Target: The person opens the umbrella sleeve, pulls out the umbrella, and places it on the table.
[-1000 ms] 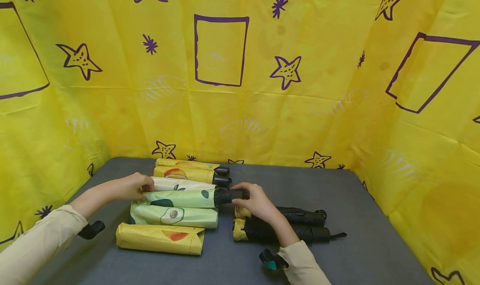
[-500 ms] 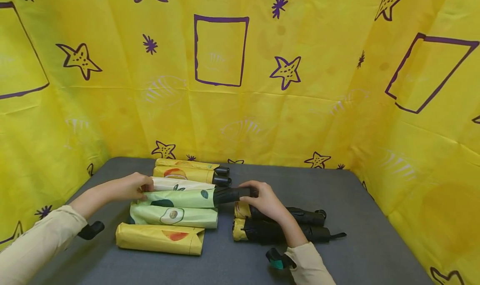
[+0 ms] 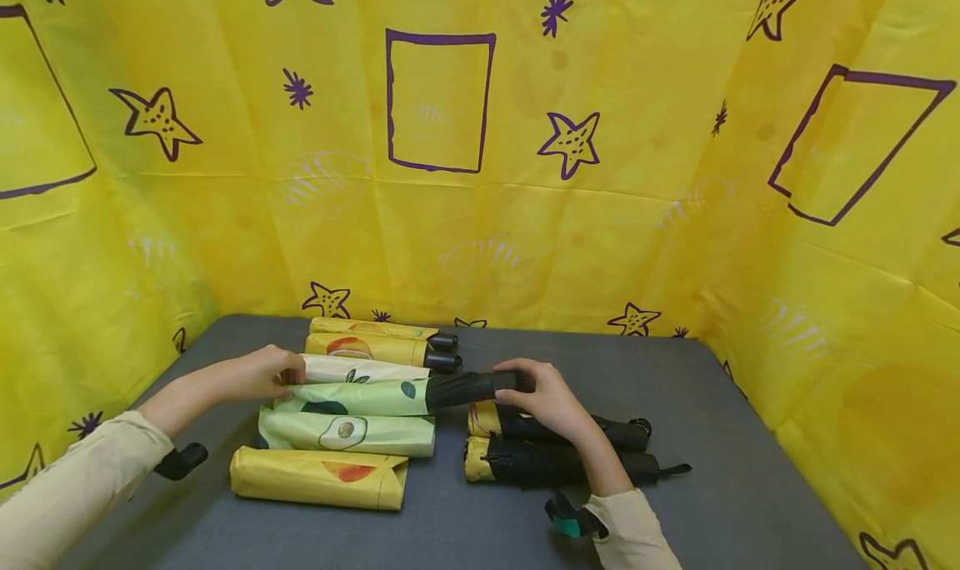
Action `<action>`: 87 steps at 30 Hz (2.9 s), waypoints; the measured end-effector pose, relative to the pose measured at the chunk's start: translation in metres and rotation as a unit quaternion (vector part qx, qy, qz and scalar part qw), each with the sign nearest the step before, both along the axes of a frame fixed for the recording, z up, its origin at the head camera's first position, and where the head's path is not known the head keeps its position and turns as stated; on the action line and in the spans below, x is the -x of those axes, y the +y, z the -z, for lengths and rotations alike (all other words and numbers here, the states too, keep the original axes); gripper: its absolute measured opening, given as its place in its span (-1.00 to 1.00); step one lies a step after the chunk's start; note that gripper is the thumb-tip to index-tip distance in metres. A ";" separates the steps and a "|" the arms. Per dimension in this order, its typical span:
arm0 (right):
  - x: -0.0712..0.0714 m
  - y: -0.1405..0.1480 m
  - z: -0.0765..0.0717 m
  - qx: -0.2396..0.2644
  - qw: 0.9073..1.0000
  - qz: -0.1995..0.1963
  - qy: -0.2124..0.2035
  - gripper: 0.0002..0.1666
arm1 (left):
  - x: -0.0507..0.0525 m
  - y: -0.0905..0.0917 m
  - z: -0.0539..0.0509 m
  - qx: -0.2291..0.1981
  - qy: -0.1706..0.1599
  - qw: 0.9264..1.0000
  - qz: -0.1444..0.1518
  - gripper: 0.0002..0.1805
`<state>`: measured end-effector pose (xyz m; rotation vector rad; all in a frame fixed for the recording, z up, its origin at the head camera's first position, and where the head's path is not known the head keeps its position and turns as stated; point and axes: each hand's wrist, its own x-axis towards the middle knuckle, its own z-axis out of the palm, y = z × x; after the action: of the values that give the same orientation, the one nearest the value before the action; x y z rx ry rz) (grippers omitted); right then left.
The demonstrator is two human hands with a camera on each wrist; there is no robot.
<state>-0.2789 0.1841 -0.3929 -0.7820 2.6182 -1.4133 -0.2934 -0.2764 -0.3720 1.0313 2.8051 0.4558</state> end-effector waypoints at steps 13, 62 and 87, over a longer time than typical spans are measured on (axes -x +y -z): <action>0.000 0.014 -0.002 0.016 1.000 0.021 -0.012 -0.55 | -0.001 0.001 0.001 0.004 -0.001 1.000 -0.004 -0.80; -0.012 0.063 -0.024 0.072 0.984 0.162 -0.021 -0.38 | 0.003 0.001 0.004 0.002 0.000 1.000 -0.001 -0.82; -0.020 0.089 -0.036 0.209 0.961 0.179 -0.033 -0.47 | 0.001 0.001 0.003 0.024 0.005 1.000 -0.019 -0.83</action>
<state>-0.2586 0.2726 -0.3569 -0.2767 2.5305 -2.0907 -0.2945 -0.2755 -0.3753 0.9747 2.8354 0.3864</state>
